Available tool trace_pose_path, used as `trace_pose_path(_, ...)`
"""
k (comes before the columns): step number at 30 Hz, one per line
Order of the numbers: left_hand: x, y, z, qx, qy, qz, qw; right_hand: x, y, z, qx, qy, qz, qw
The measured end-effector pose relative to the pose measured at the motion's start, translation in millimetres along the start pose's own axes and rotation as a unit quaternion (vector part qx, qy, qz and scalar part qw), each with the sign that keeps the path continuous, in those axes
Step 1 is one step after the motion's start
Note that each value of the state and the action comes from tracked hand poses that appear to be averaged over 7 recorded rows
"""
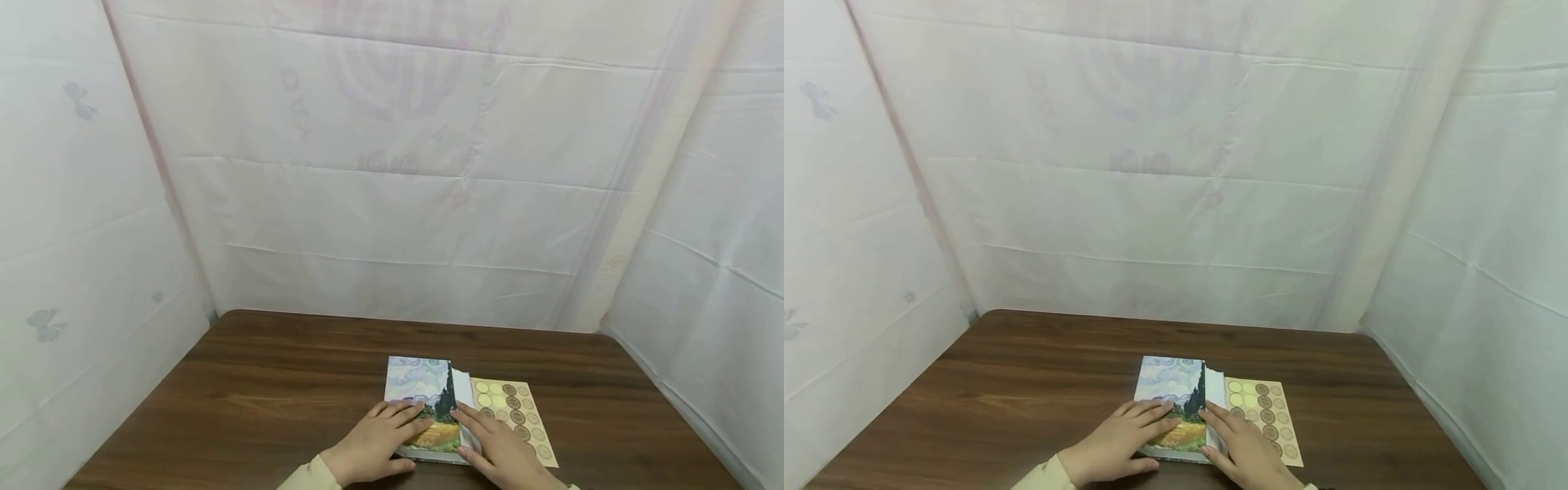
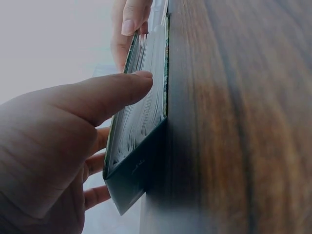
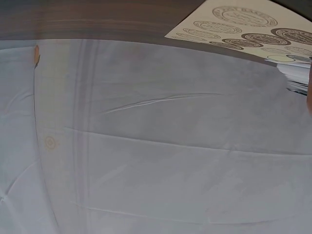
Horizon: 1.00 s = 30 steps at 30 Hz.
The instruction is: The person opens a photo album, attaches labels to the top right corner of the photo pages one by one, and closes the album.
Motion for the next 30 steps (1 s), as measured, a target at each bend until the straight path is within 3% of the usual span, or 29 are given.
trace_pose_path(13, 1.6, -1.2, 5.4, 0.011, -0.011, 0.000, 0.9999, 5, 2, -4.6, 0.036, 0.023, -0.031, 0.9986)
trace_pose_path(21, 1.0, -10.5, 9.7, 0.048, -0.028, 0.061, 0.9966, 7, 7, -3.8, 0.028, 0.024, -0.021, 0.9991)
trace_pose_path(25, -5.1, -20.2, 8.0, 0.028, -0.032, 0.039, 0.9983, 7, 5, -3.1, 0.029, 0.027, -0.021, 0.9990)
trace_pose_path(30, -18.7, -26.0, -5.9, -0.022, -0.027, -0.014, 0.9993, 4, 0, -0.8, 0.026, 0.038, -0.025, 0.9986)
Point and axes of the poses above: each hand's wrist, its own z-axis away from the middle knuckle, its own y-axis out of the palm, x = y × z, the point moved 4 cm from there along -z, towards the middle knuckle, and after that the axes turned 4 degrees about x, right-handed, at the moved point
